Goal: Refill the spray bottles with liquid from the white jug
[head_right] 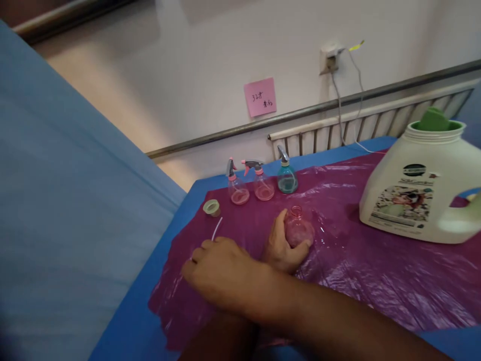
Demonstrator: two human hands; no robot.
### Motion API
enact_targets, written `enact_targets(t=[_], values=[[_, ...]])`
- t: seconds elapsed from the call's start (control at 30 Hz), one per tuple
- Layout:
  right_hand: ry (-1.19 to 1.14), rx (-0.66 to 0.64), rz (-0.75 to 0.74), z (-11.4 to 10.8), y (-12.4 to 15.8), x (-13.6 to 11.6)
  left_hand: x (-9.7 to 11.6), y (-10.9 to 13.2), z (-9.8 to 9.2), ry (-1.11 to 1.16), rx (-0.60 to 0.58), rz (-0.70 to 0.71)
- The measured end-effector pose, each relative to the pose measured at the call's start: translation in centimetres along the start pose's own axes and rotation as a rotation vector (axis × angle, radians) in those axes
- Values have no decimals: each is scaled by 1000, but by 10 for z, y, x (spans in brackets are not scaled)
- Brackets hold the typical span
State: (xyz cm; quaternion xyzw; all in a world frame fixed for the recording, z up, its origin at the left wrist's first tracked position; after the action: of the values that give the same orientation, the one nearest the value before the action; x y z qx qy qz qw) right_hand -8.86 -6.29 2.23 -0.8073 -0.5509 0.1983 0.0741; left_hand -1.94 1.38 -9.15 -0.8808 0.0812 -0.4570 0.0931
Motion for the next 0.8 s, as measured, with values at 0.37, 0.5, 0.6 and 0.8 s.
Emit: enact_targets(t=[0.37, 0.5, 0.6, 0.8], values=[[112, -262, 40, 92, -42, -9, -8, -1, -1, 23, -59, 47], [152, -244, 93, 89, -48, 0, -10, -4, -4, 18, -58, 50], [171, -138, -8, 71, -45, -4, -10, -7, -5, 5, -59, 55], [119, 230, -65, -22, -22, 2, -11, -9, -9, 18, 47, 14]])
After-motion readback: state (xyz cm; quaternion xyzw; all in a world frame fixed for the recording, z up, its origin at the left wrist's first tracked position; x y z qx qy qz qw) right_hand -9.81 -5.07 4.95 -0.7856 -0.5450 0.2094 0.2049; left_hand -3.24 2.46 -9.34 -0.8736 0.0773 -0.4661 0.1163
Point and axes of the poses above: each hand's wrist, its own y-axis away from the middle knuckle, its own z-axis out of the palm, x = y × z, the point moved 7 cm from there along -y, towards the middle knuckle, and after that the axes turned 11 degrees about z, right-handed, at the moved point
